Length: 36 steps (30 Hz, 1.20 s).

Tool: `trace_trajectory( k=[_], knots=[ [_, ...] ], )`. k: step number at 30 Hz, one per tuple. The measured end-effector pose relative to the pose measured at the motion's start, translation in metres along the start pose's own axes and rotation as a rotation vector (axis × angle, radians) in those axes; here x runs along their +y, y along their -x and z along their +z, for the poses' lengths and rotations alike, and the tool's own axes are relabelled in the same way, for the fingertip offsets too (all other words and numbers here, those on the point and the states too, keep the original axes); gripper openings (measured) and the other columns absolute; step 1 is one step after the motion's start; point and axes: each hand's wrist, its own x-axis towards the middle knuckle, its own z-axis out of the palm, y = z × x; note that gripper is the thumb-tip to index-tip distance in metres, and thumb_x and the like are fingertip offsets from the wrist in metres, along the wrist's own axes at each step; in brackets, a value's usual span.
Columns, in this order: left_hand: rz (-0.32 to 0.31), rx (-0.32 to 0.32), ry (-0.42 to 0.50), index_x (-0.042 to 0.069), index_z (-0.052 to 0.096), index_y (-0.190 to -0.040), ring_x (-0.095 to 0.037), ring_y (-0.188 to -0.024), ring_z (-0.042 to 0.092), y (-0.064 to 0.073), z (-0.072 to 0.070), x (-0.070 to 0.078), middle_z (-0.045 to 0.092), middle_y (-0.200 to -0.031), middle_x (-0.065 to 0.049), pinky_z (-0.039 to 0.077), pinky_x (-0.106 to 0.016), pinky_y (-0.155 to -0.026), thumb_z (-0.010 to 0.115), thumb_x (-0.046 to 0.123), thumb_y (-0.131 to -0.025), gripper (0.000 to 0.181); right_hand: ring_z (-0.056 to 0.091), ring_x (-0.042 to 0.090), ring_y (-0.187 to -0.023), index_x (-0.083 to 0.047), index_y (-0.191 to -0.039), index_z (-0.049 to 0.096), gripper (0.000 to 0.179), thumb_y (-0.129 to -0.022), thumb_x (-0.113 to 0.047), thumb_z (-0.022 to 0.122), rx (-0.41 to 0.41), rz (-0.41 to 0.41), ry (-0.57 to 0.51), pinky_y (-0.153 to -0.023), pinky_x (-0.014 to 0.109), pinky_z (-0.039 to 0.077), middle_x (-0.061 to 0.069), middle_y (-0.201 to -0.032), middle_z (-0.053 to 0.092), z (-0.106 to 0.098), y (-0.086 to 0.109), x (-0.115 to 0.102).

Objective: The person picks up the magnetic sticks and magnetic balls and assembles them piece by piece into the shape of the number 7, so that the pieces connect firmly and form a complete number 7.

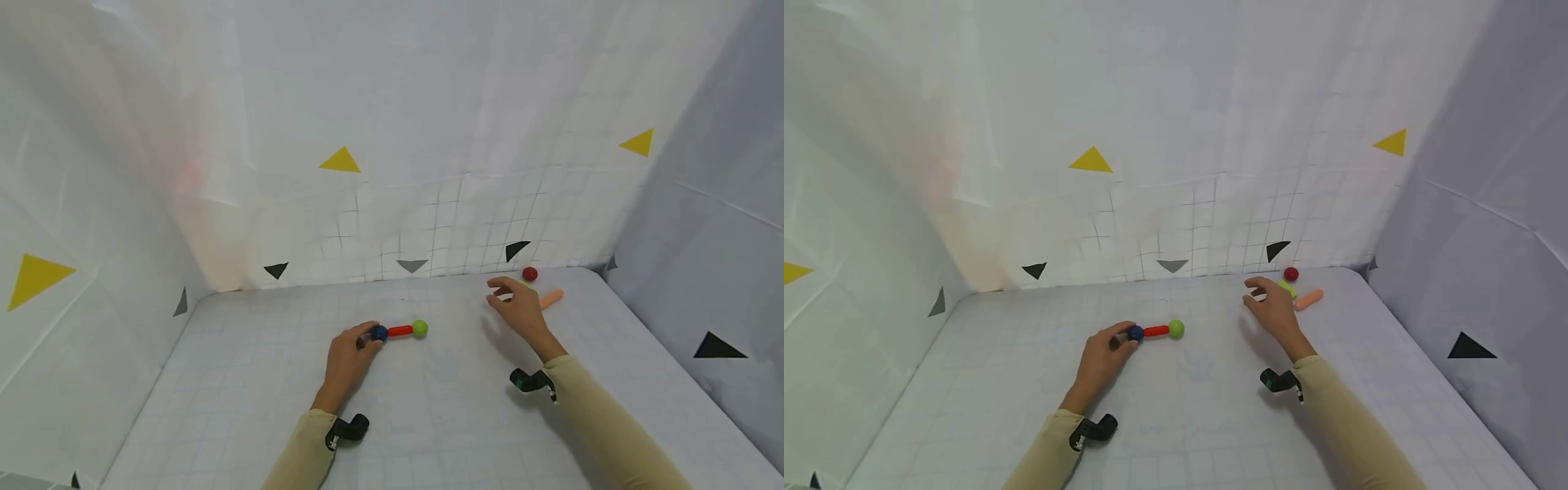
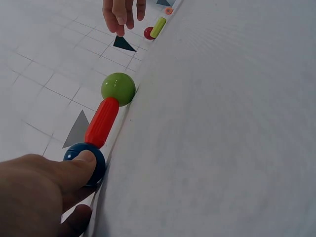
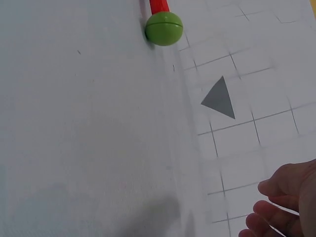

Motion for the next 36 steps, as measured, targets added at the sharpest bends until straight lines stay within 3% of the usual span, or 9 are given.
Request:
trace_trajectory(
  k=[10, 17, 21, 27, 34, 36],
  knots=[
    [-0.02, -0.012, 0.0, 0.018, 0.073, -0.132, -0.015, -0.081, 0.056, 0.0, -0.001, 0.002, 0.071, -0.1, 0.0, 0.046, -0.033, -0.069, 0.082, 0.021, -0.093, 0.039, 0.064, 0.043, -0.11, 0.005, -0.127, 0.066, 0.032, -0.096, -0.003, 0.071, -0.015, 0.056, 0.039, -0.091, 0.057, 0.054, 0.027, -0.123, 0.067, -0.02, -0.003, 0.021],
    [-0.001, 0.003, 0.0, 0.017, 0.074, -0.131, -0.015, -0.081, 0.056, 0.0, -0.002, 0.002, 0.072, -0.1, -0.001, 0.047, -0.034, -0.069, 0.082, 0.019, -0.092, 0.039, 0.061, 0.046, -0.113, 0.006, -0.127, 0.065, 0.035, -0.095, -0.004, 0.071, 0.041, 0.091, 0.085, -0.095, 0.06, 0.048, 0.029, -0.123, 0.066, -0.034, -0.002, 0.033],
    [0.01, 0.007, 0.003, 0.016, 0.074, -0.13, -0.016, -0.079, 0.056, 0.0, -0.001, 0.002, 0.07, -0.095, -0.002, 0.046, -0.034, -0.068, 0.083, 0.017, -0.092, 0.039, 0.056, 0.05, -0.118, 0.006, -0.135, 0.061, 0.044, -0.095, -0.007, 0.071, 0.021, 0.154, 0.131, -0.094, 0.063, 0.046, 0.032, -0.131, 0.06, -0.043, -0.001, 0.042],
    [0.013, 0.005, -0.006, 0.016, 0.074, -0.13, -0.016, -0.078, 0.055, 0.0, 0.0, 0.001, 0.068, -0.091, -0.001, 0.045, -0.034, -0.067, 0.083, 0.017, -0.092, 0.039, 0.041, 0.056, -0.13, 0.01, -0.147, 0.046, 0.067, -0.093, -0.016, 0.075, -0.055, 0.265, 0.171, -0.103, 0.069, 0.036, 0.037, -0.145, 0.046, -0.05, -0.007, 0.061],
    [0.004, 0.001, -0.001, 0.016, 0.074, -0.13, -0.016, -0.078, 0.055, 0.0, 0.0, 0.001, 0.068, -0.091, 0.0, 0.045, -0.034, -0.067, 0.083, 0.018, -0.092, 0.039, 0.054, 0.045, -0.103, 0.013, -0.149, 0.037, 0.078, -0.091, -0.02, 0.077, -0.099, 0.327, 0.177, -0.087, 0.059, 0.047, 0.033, -0.11, 0.06, -0.057, -0.006, 0.078],
    [-0.004, -0.002, 0.0, 0.017, 0.074, -0.13, -0.016, -0.079, 0.055, 0.0, 0.0, 0.001, 0.068, -0.092, 0.0, 0.045, -0.033, -0.068, 0.083, 0.018, -0.092, 0.039, 0.052, 0.044, -0.101, 0.014, -0.149, 0.036, 0.08, -0.091, -0.02, 0.077, -0.107, 0.342, 0.18, -0.085, 0.058, 0.047, 0.031, -0.109, 0.058, -0.058, -0.006, 0.079]
  ],
)
